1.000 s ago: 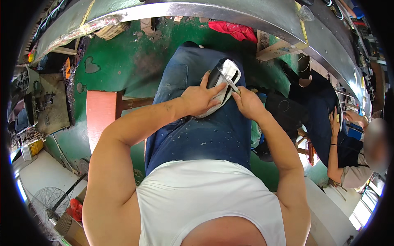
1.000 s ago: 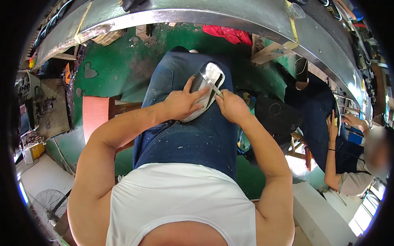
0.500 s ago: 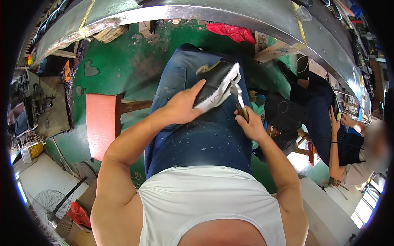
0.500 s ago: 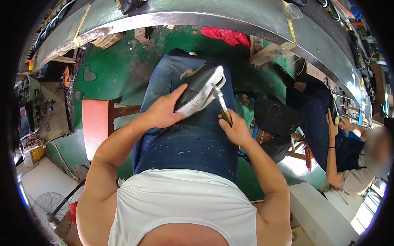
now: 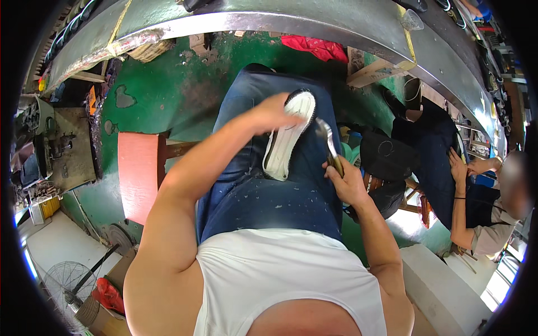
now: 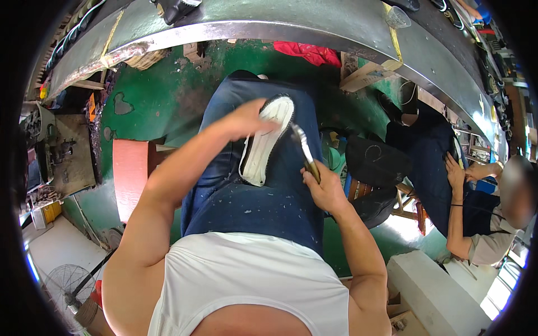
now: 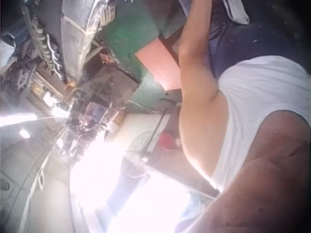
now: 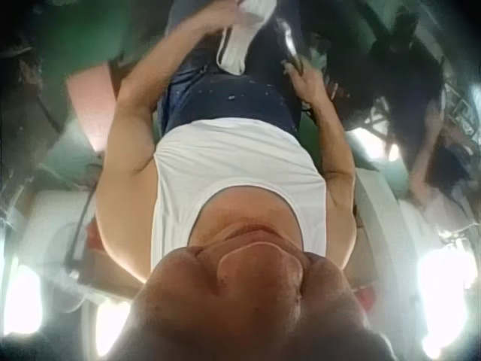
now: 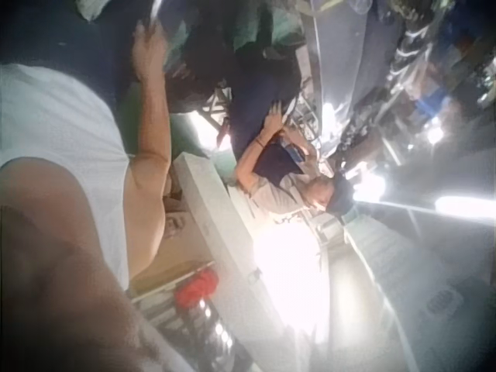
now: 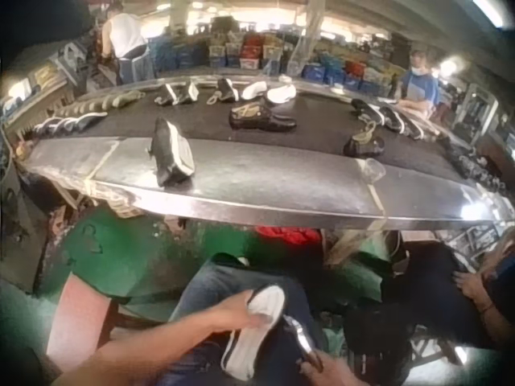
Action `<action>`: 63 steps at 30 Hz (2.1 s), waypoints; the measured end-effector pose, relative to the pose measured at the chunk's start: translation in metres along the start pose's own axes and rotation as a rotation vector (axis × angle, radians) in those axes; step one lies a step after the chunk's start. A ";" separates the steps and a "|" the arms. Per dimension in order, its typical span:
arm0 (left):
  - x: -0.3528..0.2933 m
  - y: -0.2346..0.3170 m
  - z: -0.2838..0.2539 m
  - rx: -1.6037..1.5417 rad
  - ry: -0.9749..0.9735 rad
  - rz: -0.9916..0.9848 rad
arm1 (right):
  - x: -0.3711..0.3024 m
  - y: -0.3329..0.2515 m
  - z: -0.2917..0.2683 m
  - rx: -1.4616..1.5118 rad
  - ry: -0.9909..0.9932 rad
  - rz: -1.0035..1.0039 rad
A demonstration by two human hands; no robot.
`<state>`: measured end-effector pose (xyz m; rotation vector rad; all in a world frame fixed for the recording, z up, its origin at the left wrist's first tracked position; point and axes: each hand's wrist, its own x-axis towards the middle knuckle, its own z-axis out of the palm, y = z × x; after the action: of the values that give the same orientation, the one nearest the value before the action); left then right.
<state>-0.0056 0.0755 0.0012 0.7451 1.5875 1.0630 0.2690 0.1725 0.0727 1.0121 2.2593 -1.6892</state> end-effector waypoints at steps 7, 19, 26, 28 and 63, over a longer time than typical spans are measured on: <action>-0.086 0.004 0.025 0.354 0.414 0.170 | 0.012 -0.022 -0.006 -0.374 -0.105 -0.250; -0.087 0.011 0.036 0.660 0.454 0.403 | 0.058 -0.081 -0.053 -0.007 -0.671 0.340; -0.078 0.002 0.033 0.491 0.498 0.395 | 0.037 -0.050 -0.030 -0.582 -0.248 -0.308; -0.077 0.002 0.034 0.487 0.525 0.424 | 0.042 -0.051 -0.033 -0.257 -0.349 -0.074; -0.032 -0.047 0.026 -0.808 0.051 -0.034 | 0.050 -0.016 0.060 -0.107 -0.020 0.057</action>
<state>0.0300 0.0352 -0.0301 0.1387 1.0522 1.5510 0.2056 0.1378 0.0401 1.0218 2.2587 -1.5312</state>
